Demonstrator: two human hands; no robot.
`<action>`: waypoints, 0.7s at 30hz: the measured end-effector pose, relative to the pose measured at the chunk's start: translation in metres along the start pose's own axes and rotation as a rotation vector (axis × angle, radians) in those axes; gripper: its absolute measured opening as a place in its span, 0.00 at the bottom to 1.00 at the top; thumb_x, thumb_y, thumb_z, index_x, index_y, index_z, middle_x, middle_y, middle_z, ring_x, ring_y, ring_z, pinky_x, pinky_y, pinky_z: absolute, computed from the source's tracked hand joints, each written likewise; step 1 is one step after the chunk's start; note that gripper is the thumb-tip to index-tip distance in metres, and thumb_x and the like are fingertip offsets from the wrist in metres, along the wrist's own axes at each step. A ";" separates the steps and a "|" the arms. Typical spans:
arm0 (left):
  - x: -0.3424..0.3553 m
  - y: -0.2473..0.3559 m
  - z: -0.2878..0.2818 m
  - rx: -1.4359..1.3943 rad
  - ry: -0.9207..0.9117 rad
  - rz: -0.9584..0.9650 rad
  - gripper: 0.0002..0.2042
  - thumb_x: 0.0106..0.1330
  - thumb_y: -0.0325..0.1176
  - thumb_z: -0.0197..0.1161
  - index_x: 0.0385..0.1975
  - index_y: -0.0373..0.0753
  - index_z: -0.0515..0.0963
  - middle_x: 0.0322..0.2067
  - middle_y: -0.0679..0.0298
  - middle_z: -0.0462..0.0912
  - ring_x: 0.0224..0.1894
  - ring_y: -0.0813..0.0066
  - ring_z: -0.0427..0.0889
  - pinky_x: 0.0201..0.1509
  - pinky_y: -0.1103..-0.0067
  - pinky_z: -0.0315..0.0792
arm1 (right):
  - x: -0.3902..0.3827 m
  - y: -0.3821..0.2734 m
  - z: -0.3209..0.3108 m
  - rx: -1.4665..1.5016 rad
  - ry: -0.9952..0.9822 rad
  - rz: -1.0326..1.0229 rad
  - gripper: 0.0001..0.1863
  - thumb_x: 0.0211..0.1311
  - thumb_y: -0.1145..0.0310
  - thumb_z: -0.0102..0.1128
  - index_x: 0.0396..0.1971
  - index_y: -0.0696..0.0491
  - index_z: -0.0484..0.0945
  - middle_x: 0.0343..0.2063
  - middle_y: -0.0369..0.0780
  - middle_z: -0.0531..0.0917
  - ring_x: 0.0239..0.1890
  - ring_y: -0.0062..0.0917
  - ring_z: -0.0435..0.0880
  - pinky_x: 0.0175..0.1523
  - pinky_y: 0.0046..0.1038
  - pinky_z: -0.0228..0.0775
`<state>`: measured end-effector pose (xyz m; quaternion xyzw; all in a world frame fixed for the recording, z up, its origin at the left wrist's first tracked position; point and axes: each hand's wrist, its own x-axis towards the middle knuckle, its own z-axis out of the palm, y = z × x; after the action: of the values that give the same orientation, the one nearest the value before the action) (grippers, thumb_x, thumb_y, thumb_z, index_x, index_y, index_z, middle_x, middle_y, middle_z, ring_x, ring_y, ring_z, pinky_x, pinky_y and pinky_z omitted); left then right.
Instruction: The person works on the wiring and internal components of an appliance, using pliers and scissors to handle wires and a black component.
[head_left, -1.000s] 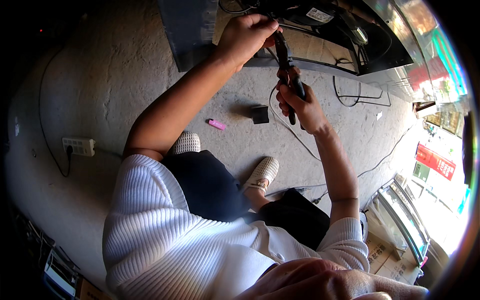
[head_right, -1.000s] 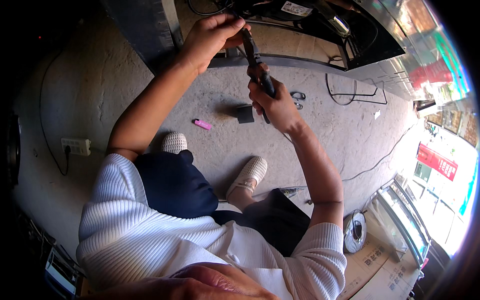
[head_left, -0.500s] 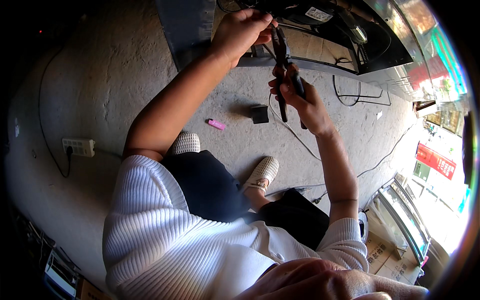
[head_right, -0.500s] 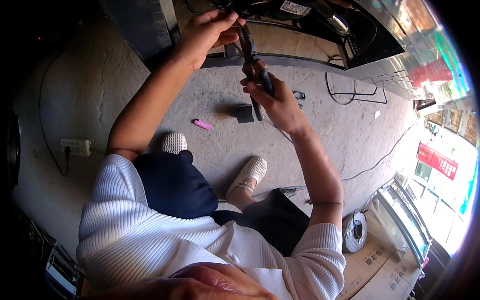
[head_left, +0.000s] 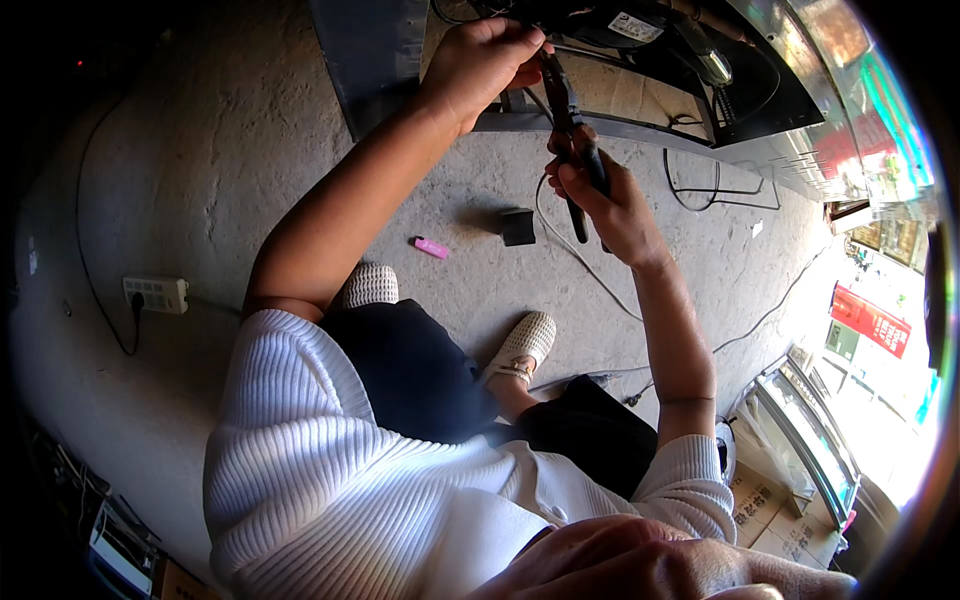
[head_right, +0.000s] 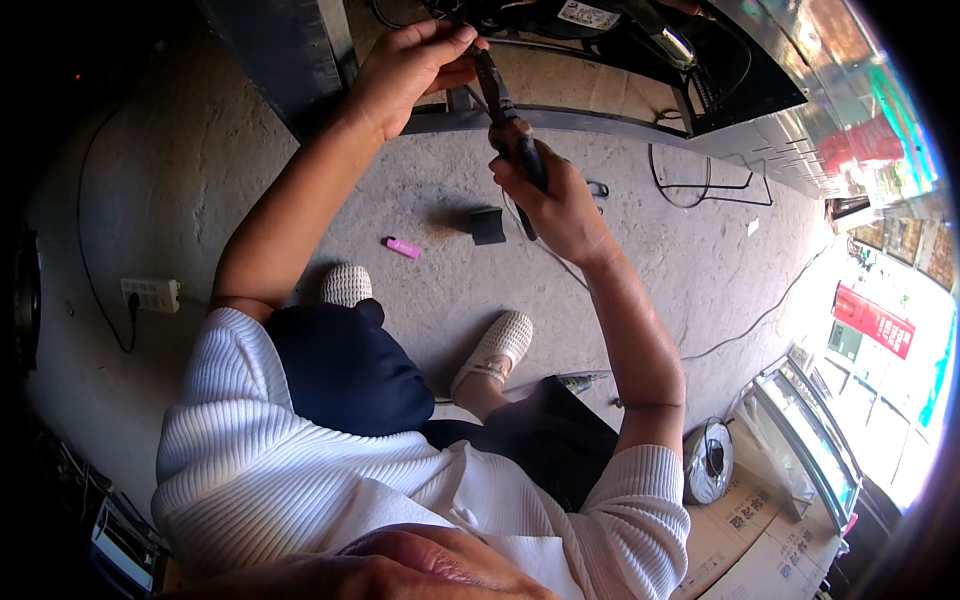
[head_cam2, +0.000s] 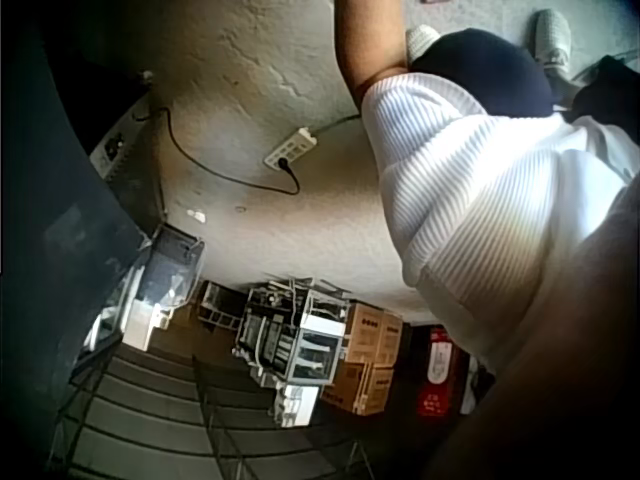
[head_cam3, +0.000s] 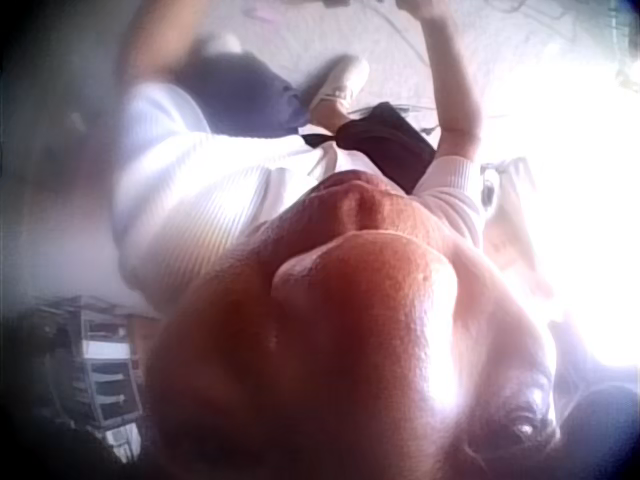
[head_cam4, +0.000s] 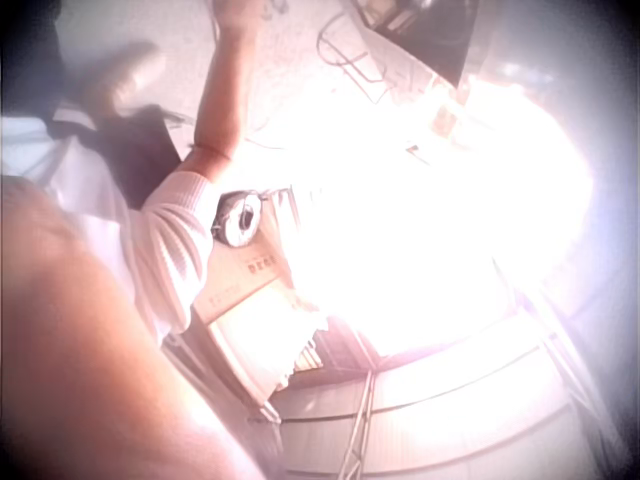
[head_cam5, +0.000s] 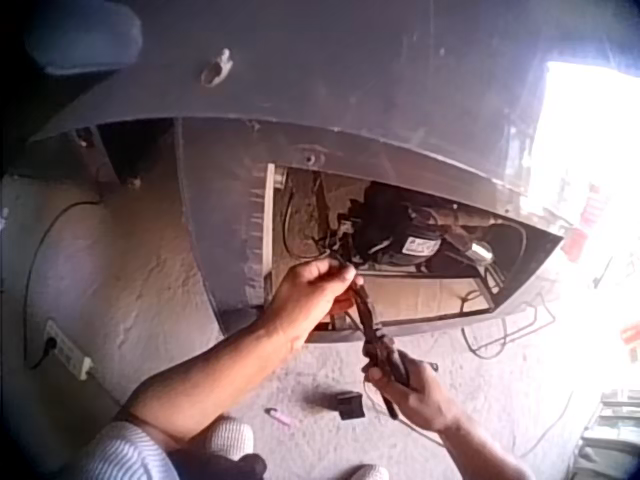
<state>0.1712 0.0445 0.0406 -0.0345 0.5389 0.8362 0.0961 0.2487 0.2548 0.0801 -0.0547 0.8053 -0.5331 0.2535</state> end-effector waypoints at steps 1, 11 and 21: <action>0.000 0.000 0.000 0.004 -0.004 0.003 0.12 0.71 0.39 0.61 0.46 0.38 0.80 0.42 0.66 0.84 0.45 0.78 0.84 0.53 0.79 0.80 | 0.000 0.000 0.000 -0.024 0.001 0.000 0.23 0.71 0.61 0.58 0.57 0.61 0.73 0.33 0.34 0.77 0.38 0.17 0.74 0.48 0.21 0.68; -0.001 0.002 0.001 0.018 0.012 -0.012 0.12 0.71 0.38 0.61 0.46 0.37 0.80 0.43 0.65 0.85 0.45 0.77 0.84 0.54 0.80 0.80 | 0.002 0.003 -0.003 -0.051 -0.016 0.005 0.23 0.71 0.60 0.58 0.56 0.61 0.73 0.33 0.35 0.78 0.36 0.17 0.75 0.47 0.22 0.69; 0.000 0.003 0.002 0.056 0.002 0.006 0.11 0.71 0.37 0.61 0.45 0.36 0.81 0.42 0.64 0.85 0.44 0.76 0.86 0.53 0.80 0.80 | 0.001 -0.004 0.004 0.098 -0.067 0.083 0.19 0.73 0.60 0.54 0.54 0.58 0.71 0.30 0.33 0.76 0.30 0.15 0.74 0.38 0.21 0.71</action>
<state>0.1712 0.0455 0.0439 -0.0312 0.5622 0.8211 0.0939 0.2491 0.2494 0.0817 -0.0268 0.7709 -0.5587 0.3047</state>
